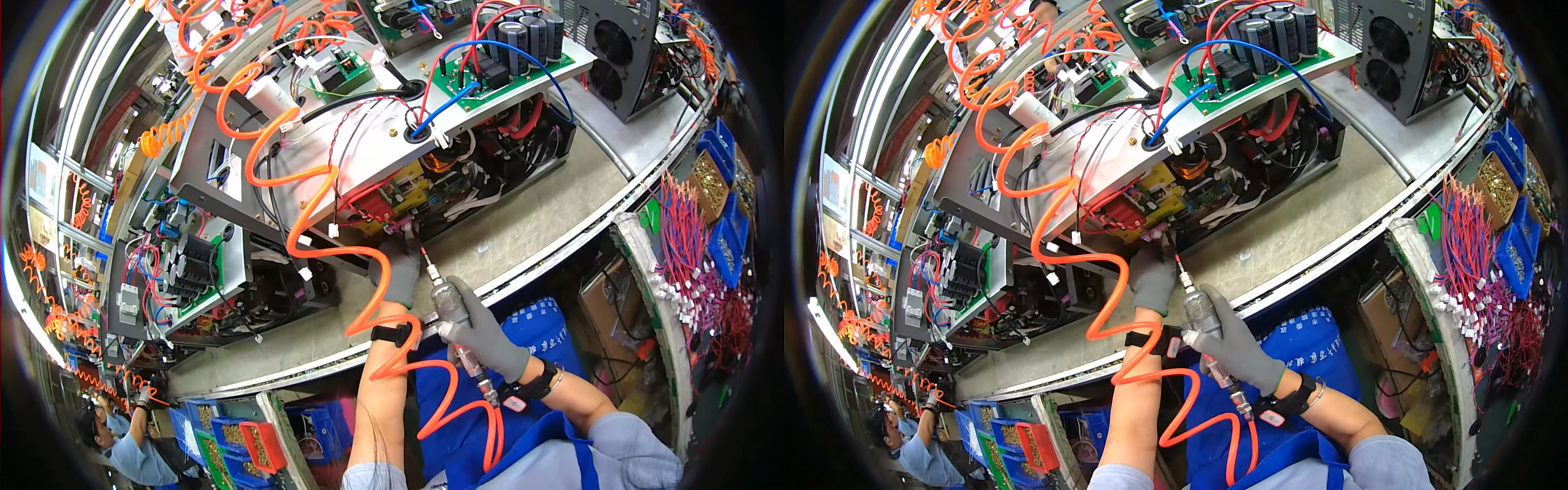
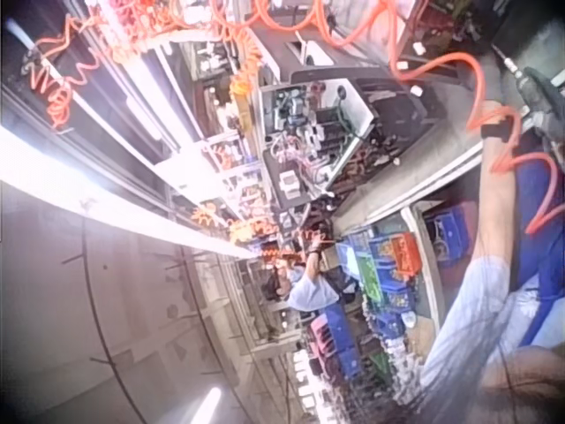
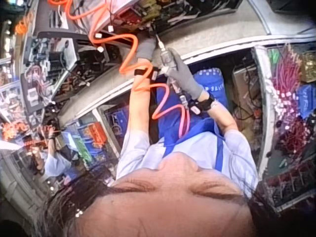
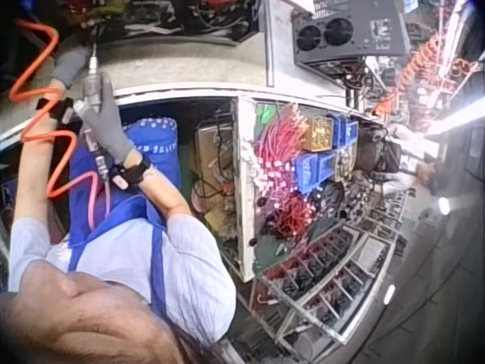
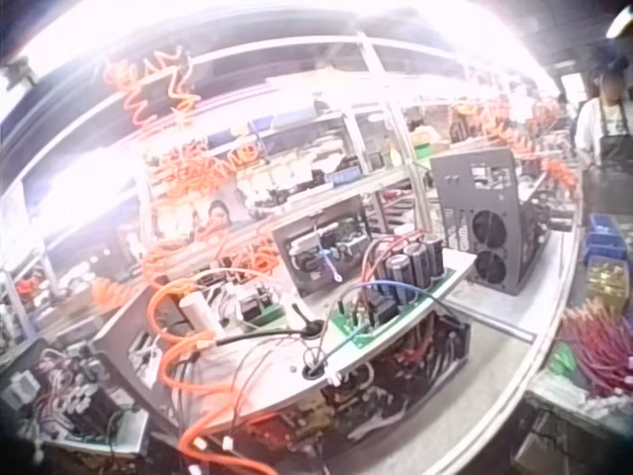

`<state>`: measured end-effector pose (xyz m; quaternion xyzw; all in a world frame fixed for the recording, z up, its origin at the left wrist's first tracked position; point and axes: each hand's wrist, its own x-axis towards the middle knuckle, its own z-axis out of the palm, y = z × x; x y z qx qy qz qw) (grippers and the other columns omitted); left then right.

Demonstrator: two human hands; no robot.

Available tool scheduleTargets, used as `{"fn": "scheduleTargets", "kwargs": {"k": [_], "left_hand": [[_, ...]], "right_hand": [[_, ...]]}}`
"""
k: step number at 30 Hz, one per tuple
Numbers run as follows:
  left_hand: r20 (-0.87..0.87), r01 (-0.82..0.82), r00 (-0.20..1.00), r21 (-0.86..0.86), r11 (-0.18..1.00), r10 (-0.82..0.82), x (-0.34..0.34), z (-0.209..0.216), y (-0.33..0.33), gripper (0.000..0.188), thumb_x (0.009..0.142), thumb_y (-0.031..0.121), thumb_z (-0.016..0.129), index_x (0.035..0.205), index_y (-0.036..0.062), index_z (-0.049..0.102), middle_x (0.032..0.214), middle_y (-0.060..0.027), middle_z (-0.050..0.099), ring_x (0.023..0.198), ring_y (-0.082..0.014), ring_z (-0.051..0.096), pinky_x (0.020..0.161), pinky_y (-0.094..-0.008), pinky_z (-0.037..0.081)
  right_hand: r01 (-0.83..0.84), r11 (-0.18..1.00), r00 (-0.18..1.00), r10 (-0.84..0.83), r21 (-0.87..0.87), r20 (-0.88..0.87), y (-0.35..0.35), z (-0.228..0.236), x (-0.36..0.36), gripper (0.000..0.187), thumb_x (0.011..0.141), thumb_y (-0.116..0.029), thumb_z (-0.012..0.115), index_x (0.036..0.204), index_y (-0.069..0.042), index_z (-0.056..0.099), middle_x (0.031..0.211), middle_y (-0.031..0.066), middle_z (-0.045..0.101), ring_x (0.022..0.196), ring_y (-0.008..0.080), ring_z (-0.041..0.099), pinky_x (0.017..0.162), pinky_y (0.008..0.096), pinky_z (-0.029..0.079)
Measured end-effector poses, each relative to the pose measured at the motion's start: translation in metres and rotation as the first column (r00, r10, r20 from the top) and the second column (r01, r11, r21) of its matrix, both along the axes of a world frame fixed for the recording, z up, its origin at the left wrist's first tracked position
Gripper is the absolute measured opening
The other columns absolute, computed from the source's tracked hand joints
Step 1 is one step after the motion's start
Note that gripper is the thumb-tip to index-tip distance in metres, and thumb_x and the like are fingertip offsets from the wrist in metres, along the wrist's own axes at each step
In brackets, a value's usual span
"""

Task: Assembling and wiring industrial electronic components on a production line.

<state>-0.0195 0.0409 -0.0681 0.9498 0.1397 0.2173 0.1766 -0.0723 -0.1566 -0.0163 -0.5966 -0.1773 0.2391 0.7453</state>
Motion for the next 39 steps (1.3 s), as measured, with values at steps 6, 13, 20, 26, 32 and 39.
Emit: {"fn": "scheduleTargets", "kwargs": {"k": [6,13,20,26,32,39], "left_hand": [[0.021,0.008,1.0,-0.001,1.0,-0.008,0.002,-0.008,0.004,0.049,0.087,0.051,0.057,0.075,0.0041,0.064,0.06,-0.0173,0.061,0.057,-0.0403,0.06,0.052,-0.0472,0.047],[0.104,0.063,0.992,0.022,0.998,-0.065,0.011,0.001,0.007,0.048,0.088,0.05,0.057,0.076,0.004,0.064,0.06,-0.0174,0.061,0.057,-0.0405,0.06,0.052,-0.0472,0.047],[-0.176,0.043,0.98,-0.279,0.959,-0.095,-0.05,0.03,-0.008,0.047,0.09,0.043,0.058,0.1,-0.0025,0.064,0.087,-0.0236,0.064,0.084,-0.0386,0.061,0.074,-0.045,0.047],[0.145,0.192,0.98,-0.49,0.85,-0.137,-0.129,0.003,-0.021,0.027,0.092,0.021,0.061,0.107,-0.0009,0.064,0.076,-0.0118,0.064,0.068,-0.02,0.061,0.062,-0.034,0.048],[0.077,0.05,0.997,-0.802,0.595,0.02,-0.179,-0.013,-0.047,0.029,0.088,0.014,0.065,0.114,0.0031,0.066,0.089,-0.0143,0.071,0.08,-0.0216,0.069,0.072,-0.0311,0.052],[-0.114,-0.108,0.993,-0.717,0.689,0.036,-0.192,-0.028,-0.036,0.03,0.088,0.019,0.067,0.113,0.0041,0.067,0.088,-0.0147,0.071,0.08,-0.0196,0.07,0.072,-0.0301,0.053]], "right_hand": [[-0.077,0.989,0.923,0.118,0.125,-0.366,-0.005,0.003,0.0,0.08,0.085,-0.016,0.061,0.15,-0.008,0.016,0.089,0.0103,0.057,0.06,0.0131,0.059,0.051,0.0282,0.051],[0.005,0.996,0.98,0.012,0.085,-0.196,0.006,-0.014,-0.005,0.079,0.085,-0.017,0.061,0.149,-0.006,0.017,0.091,0.0098,0.056,0.059,0.0131,0.059,0.052,0.0284,0.051],[-0.008,1.0,0.999,0.007,-0.015,-0.049,-0.003,-0.007,-0.013,0.083,0.085,-0.017,0.063,0.15,-0.006,0.014,0.096,0.0104,0.056,0.058,0.0133,0.059,0.051,0.0283,0.05],[-0.006,0.992,0.976,-0.022,-0.129,-0.217,-0.015,-0.004,-0.024,0.085,0.084,-0.02,0.066,0.15,-0.005,0.016,0.097,0.0092,0.056,0.064,0.0114,0.056,0.055,0.0273,0.049],[-0.019,0.981,0.994,-0.002,-0.191,-0.105,0.004,-0.008,-0.014,0.084,0.084,-0.021,0.067,0.149,-0.002,0.018,0.096,0.0079,0.054,0.07,0.0109,0.055,0.062,0.0268,0.048],[-0.067,0.986,0.989,0.046,-0.151,-0.14,0.006,-0.007,-0.005,0.083,0.084,-0.021,0.067,0.149,-0.002,0.018,0.098,0.0086,0.054,0.073,0.0113,0.056,0.062,0.027,0.048]]}}
